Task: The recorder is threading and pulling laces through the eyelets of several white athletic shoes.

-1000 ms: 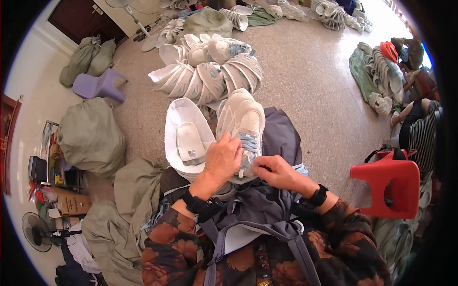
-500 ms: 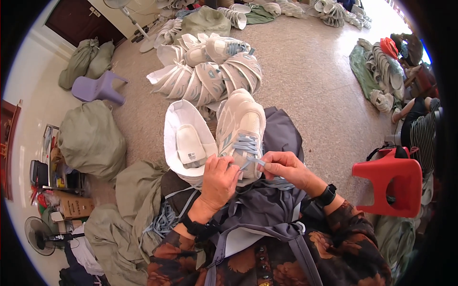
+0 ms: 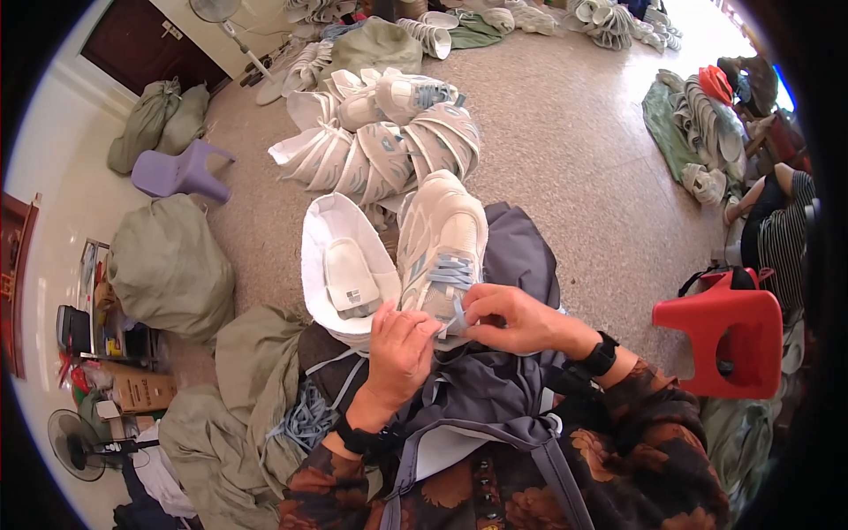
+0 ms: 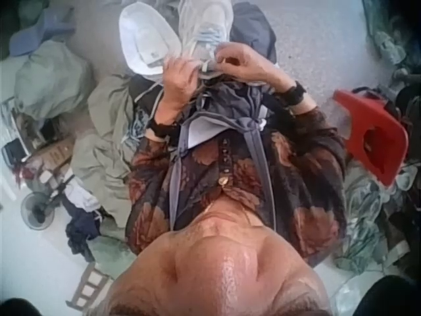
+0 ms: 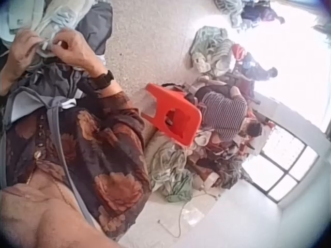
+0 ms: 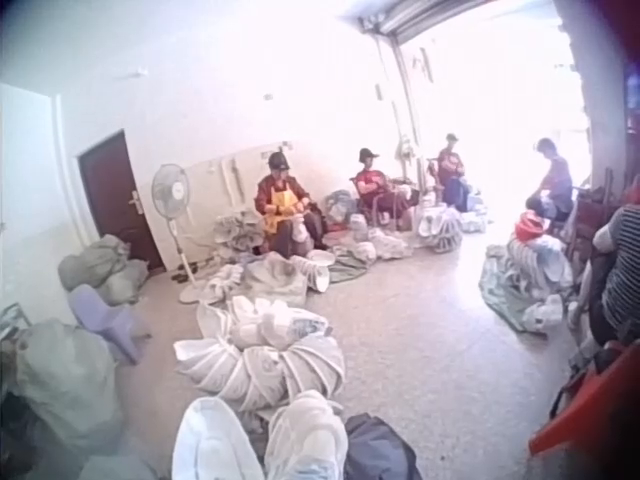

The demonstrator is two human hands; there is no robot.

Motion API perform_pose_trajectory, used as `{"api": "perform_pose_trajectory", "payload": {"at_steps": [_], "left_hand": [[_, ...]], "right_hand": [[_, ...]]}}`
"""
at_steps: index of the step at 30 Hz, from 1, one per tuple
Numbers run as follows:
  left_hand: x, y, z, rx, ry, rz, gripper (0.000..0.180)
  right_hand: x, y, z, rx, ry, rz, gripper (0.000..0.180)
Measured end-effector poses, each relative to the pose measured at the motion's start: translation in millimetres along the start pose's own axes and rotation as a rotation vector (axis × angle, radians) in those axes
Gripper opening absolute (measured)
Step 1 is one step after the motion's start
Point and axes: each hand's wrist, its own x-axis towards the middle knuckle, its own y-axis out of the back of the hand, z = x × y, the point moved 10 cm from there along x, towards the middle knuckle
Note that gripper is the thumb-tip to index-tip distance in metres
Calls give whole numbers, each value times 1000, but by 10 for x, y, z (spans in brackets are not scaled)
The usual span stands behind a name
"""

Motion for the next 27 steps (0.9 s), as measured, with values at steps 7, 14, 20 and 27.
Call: {"api": "perform_pose_trajectory", "payload": {"at_steps": [7, 14, 20, 27], "left_hand": [[-435, -341, -262, -500, 497, -183, 20], [-998, -752, -551, -1160, 1011, -65, 41], [-945, -787, -443, -1291, 1055, -35, 48], [-719, -678, -357, -1421, 1012, 94, 50]], "right_hand": [[-404, 727, 177, 467, -289, 142, 11], [-723, 1455, 46, 331, -102, 571, 32], [-897, 1651, -40, 461, -25, 746, 45], [-890, 1733, -576, 791, 233, 615, 48]]}}
